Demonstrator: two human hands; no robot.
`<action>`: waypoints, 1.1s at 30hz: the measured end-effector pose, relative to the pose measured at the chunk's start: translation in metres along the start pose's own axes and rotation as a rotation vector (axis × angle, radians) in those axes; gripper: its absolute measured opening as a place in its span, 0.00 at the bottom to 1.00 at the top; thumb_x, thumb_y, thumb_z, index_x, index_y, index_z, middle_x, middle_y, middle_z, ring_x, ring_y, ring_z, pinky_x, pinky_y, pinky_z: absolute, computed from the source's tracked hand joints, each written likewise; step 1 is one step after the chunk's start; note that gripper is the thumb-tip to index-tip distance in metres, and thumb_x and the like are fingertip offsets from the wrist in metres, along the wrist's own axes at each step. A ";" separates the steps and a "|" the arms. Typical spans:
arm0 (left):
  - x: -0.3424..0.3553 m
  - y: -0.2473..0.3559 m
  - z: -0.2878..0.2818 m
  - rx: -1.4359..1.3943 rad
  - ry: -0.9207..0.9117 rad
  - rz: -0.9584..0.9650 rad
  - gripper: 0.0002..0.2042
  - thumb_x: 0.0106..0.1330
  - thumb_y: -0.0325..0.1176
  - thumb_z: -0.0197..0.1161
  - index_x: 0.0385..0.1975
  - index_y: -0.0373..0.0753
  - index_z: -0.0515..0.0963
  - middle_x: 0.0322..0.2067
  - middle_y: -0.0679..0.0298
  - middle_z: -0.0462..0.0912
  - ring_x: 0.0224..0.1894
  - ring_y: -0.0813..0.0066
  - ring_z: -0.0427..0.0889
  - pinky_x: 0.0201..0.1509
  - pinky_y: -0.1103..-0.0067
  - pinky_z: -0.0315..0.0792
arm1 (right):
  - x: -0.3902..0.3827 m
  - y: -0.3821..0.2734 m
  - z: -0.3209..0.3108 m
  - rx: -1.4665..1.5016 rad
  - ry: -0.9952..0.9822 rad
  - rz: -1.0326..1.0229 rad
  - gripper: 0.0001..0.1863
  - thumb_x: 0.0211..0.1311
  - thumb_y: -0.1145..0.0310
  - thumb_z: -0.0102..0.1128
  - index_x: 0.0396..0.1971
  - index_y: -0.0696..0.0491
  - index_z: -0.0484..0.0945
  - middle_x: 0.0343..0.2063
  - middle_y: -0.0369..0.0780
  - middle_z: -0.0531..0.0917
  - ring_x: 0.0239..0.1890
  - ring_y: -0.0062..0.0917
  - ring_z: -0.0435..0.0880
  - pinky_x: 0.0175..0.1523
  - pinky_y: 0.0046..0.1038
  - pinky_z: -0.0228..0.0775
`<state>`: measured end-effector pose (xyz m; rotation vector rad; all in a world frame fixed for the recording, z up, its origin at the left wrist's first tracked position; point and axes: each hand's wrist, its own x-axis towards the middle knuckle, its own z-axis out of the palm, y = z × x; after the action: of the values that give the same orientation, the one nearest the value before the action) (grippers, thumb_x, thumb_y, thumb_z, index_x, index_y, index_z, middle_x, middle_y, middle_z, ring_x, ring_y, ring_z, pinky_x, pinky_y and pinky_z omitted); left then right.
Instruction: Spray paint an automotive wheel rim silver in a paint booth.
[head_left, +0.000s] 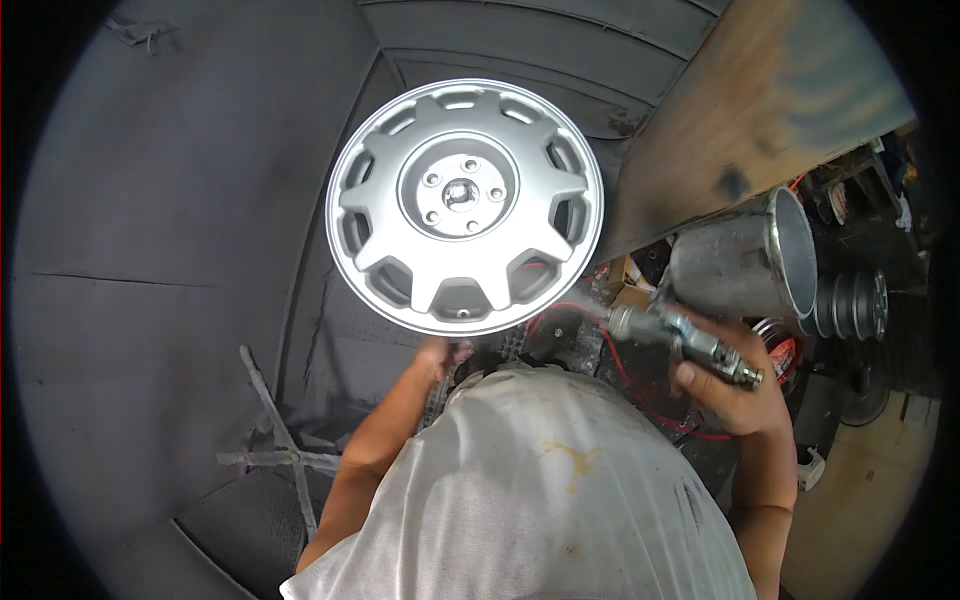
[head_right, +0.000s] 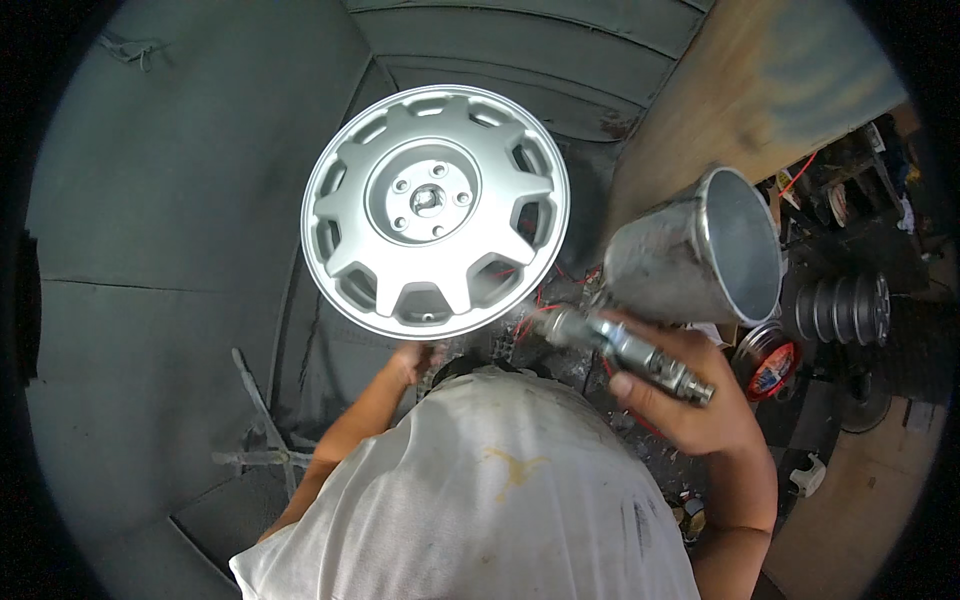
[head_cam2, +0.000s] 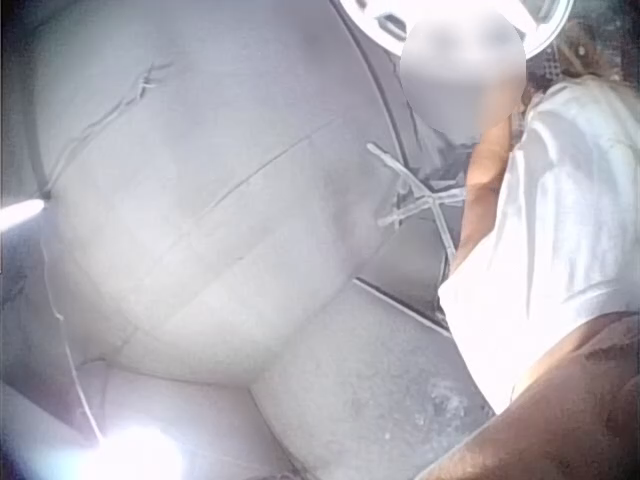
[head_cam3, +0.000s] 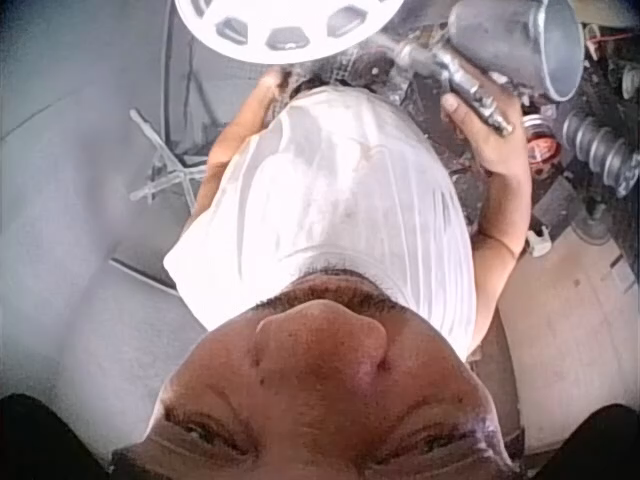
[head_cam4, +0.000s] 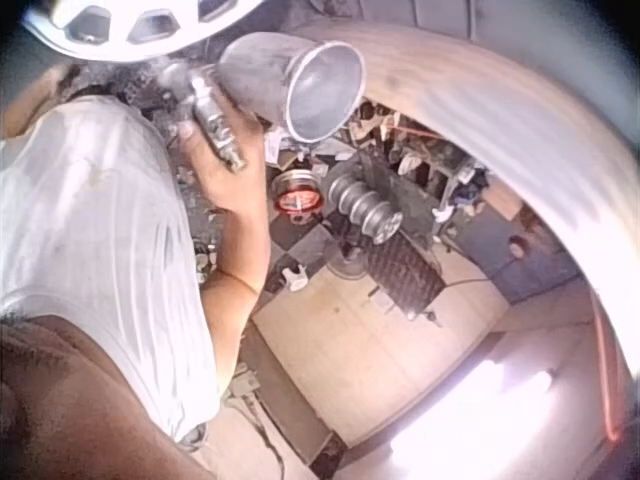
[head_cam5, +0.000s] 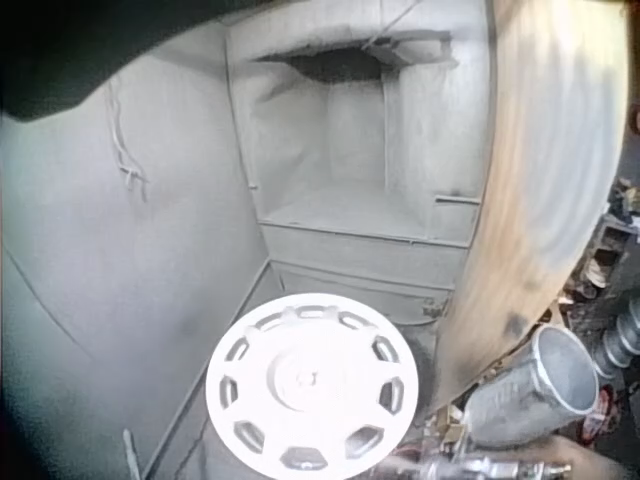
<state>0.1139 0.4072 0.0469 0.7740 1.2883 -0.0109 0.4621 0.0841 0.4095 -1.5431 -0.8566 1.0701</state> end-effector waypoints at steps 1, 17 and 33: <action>0.007 0.013 -0.006 -0.002 0.026 0.061 0.14 0.75 0.38 0.53 0.53 0.39 0.76 0.47 0.63 0.82 0.40 0.72 0.82 0.42 0.75 0.76 | 0.001 0.006 -0.014 -0.047 0.091 0.037 0.27 0.61 0.64 0.68 0.58 0.61 0.77 0.49 0.47 0.84 0.52 0.30 0.82 0.61 0.34 0.68; -0.034 0.026 0.075 -0.312 0.283 0.330 0.19 0.77 0.39 0.53 0.63 0.38 0.68 0.54 0.58 0.80 0.53 0.64 0.82 0.55 0.69 0.78 | 0.003 0.013 -0.071 0.121 0.355 0.113 0.29 0.62 0.67 0.67 0.62 0.61 0.73 0.28 0.36 0.82 0.27 0.17 0.80 0.26 0.17 0.68; -0.085 0.034 0.010 -0.140 0.029 -0.081 0.09 0.74 0.37 0.60 0.50 0.44 0.78 0.47 0.69 0.85 0.45 0.75 0.82 0.51 0.78 0.75 | 0.002 -0.034 0.006 0.206 0.341 0.168 0.30 0.59 0.68 0.70 0.61 0.59 0.75 0.25 0.36 0.82 0.25 0.15 0.77 0.28 0.17 0.66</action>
<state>0.1101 0.3932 0.1379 0.6037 1.3329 0.0248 0.4574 0.0954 0.4422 -1.5815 -0.3774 0.9437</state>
